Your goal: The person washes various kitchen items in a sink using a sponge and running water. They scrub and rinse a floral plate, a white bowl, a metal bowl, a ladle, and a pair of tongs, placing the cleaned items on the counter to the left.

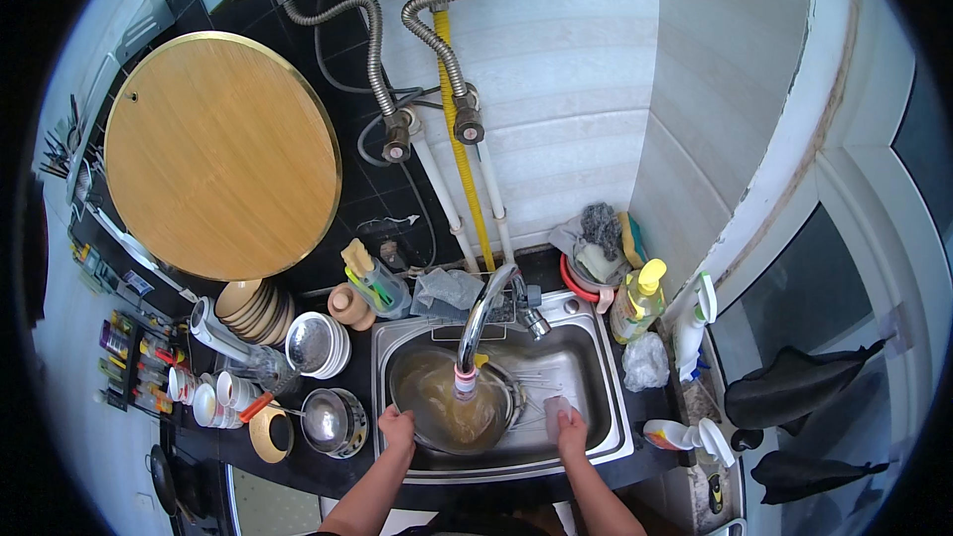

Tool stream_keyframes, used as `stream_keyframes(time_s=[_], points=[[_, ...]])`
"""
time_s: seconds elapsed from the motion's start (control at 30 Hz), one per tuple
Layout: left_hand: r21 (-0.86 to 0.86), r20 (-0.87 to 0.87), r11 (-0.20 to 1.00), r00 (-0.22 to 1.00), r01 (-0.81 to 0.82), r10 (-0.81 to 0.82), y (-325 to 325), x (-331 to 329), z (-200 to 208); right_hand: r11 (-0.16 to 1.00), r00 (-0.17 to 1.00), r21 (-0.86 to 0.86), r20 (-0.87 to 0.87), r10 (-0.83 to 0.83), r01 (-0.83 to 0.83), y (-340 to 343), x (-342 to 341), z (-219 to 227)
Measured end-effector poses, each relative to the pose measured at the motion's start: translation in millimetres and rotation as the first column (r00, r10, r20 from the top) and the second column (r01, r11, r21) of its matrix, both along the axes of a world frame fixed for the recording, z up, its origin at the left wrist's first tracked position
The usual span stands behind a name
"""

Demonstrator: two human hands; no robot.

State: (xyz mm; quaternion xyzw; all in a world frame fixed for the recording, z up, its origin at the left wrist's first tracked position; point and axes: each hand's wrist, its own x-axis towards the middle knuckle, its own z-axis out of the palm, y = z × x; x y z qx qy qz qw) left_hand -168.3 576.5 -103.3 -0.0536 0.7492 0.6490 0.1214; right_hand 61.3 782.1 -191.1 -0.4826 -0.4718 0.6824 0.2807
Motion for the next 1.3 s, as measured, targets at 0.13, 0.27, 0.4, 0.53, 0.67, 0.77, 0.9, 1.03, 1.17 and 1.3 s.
stream_keyframes(time_s=[0.13,0.27,0.4,0.53,0.67,0.77,0.9,1.03,1.17,1.3], points=[[-0.189,-0.162,0.977,0.979,0.093,-0.125,6.6,12.0,17.4,1.000,0.999,-0.015,0.028,-0.027,0.027,-1.2,1.9,2.9],[-0.345,-0.341,0.923,0.894,0.169,-0.291,13.7,24.6,40.7,1.000,1.000,-0.008,0.006,0.006,-0.006,-2.3,5.3,-15.1],[-0.455,-0.397,0.870,0.832,0.189,-0.389,23.1,36.5,74.5,1.000,1.000,-0.004,-0.010,0.023,-0.023,-8.0,0.5,-18.6],[-0.620,-0.493,0.768,0.680,0.162,-0.542,19.7,42.5,83.2,0.995,0.999,-0.095,-0.048,0.026,-0.031,-15.1,-9.1,-16.5],[-0.683,-0.557,0.716,0.533,0.142,-0.637,12.5,44.9,84.0,0.993,0.995,-0.079,-0.056,0.081,-0.085,-21.4,-16.3,-18.3],[-0.657,-0.574,0.742,0.550,0.134,-0.607,6.2,42.5,86.3,0.994,0.991,0.012,-0.076,0.112,-0.112,-27.8,-22.9,-13.5],[-0.573,-0.502,0.811,0.733,0.116,-0.460,-4.8,26.7,87.0,0.960,0.976,0.216,-0.079,0.201,-0.180,-41.0,-38.6,4.7],[-0.248,-0.365,0.963,0.910,0.107,-0.195,-22.2,8.1,51.7,0.656,0.873,0.603,0.149,0.465,-0.453,-64.2,-63.9,85.7],[0.081,-0.097,0.997,0.995,0.007,0.001,-35.0,1.9,61.5,0.125,0.467,0.501,0.647,0.602,-0.856,-101.1,-88.8,97.2],[0.116,0.096,0.993,0.995,0.023,-0.035,-56.8,1.9,60.5,-0.115,0.179,0.210,0.956,0.232,-0.971,-104.8,-111.6,58.2]])
